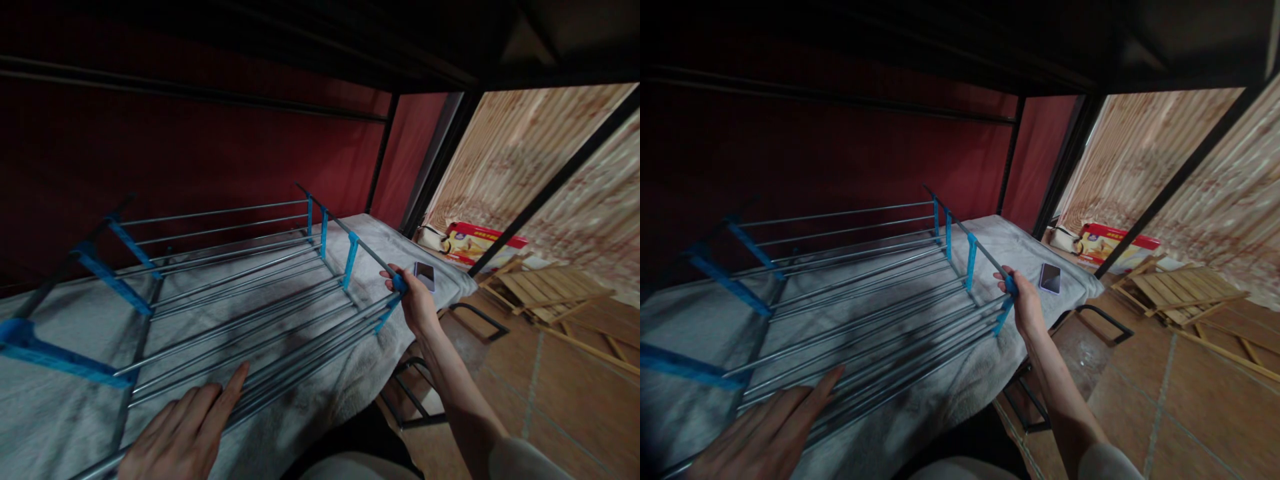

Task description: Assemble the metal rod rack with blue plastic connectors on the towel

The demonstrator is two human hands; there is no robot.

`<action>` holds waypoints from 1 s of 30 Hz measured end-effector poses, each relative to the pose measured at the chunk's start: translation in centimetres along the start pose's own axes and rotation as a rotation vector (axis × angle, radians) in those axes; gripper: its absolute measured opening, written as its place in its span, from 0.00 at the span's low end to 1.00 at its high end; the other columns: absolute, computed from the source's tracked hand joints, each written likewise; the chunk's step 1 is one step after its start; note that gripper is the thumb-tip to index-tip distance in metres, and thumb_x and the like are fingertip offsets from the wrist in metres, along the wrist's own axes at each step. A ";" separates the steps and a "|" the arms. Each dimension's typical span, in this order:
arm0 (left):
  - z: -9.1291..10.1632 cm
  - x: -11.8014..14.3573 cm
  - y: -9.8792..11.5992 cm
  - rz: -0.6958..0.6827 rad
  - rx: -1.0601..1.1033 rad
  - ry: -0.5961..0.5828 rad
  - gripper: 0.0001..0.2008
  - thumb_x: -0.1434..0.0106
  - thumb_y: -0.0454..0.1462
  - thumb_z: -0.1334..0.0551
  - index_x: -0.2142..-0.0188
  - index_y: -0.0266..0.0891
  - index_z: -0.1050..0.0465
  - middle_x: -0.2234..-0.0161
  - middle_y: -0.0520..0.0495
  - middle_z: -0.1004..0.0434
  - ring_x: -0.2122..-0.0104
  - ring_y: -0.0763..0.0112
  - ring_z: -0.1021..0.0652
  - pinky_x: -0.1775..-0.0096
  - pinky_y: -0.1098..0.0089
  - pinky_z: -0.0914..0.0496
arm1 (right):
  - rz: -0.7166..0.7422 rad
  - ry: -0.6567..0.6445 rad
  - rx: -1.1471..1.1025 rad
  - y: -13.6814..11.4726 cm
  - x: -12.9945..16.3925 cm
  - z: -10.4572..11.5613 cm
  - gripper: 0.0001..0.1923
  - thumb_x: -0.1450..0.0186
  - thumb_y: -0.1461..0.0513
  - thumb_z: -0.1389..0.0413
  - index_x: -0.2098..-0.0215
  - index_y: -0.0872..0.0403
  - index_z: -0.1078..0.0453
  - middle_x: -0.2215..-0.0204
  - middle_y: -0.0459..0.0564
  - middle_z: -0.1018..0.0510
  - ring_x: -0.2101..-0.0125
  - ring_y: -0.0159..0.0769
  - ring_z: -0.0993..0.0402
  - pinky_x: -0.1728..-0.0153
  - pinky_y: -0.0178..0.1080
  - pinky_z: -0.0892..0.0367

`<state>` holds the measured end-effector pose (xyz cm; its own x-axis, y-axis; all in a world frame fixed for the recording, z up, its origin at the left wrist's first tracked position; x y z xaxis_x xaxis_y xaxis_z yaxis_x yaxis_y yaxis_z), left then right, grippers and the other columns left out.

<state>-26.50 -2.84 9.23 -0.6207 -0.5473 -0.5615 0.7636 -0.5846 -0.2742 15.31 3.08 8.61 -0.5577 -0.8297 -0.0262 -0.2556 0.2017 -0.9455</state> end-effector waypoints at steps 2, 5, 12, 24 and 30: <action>0.2 -0.1 0.0 0.003 -0.002 0.017 0.35 0.35 0.25 0.48 0.30 0.47 0.45 0.66 0.49 0.24 0.70 0.70 0.26 0.61 0.67 0.36 | 0.007 0.006 0.001 0.1 -0.1 0.0 0.24 0.39 0.46 0.40 0.55 0.54 0.24 0.65 0.50 0.16 0.69 0.34 0.22 0.63 0.37 0.27; 0.3 0.0 0.0 0.016 -0.002 0.018 0.33 0.35 0.26 0.47 0.31 0.47 0.41 0.66 0.50 0.24 0.70 0.70 0.26 0.61 0.66 0.35 | 0.019 0.003 0.011 0.3 -0.1 0.1 0.24 0.39 0.46 0.40 0.55 0.54 0.25 0.65 0.50 0.16 0.68 0.35 0.22 0.61 0.38 0.27; -0.2 0.3 -0.2 0.037 0.024 -0.015 0.33 0.34 0.27 0.47 0.32 0.48 0.40 0.65 0.49 0.23 0.69 0.69 0.26 0.61 0.66 0.35 | 0.009 -0.013 0.018 0.3 0.0 0.1 0.24 0.37 0.46 0.42 0.53 0.55 0.25 0.62 0.51 0.16 0.68 0.35 0.22 0.64 0.37 0.28; -0.2 0.5 -0.1 0.032 0.033 -0.030 0.34 0.33 0.25 0.47 0.30 0.49 0.44 0.65 0.49 0.23 0.68 0.68 0.25 0.60 0.66 0.35 | 0.048 -0.009 0.056 0.7 0.1 0.1 0.27 0.38 0.44 0.42 0.51 0.55 0.25 0.61 0.53 0.16 0.65 0.36 0.21 0.58 0.40 0.27; -0.5 0.6 -0.3 0.030 0.072 -0.060 0.34 0.32 0.27 0.48 0.29 0.49 0.47 0.64 0.49 0.23 0.68 0.68 0.24 0.59 0.65 0.34 | 0.059 -0.013 0.054 0.8 0.2 0.0 0.27 0.38 0.44 0.41 0.51 0.55 0.25 0.60 0.53 0.16 0.60 0.41 0.19 0.52 0.44 0.27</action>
<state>-26.99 -2.69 8.62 -0.6087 -0.5990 -0.5202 0.7687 -0.6076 -0.1998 14.99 3.10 7.82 -0.5605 -0.8236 -0.0864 -0.1789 0.2223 -0.9584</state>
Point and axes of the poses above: each hand's wrist, its own x-axis away from the middle knuckle, its own z-axis out of the back of the hand, y = z × x, the point moved 4 cm from there along -x, towards the middle knuckle
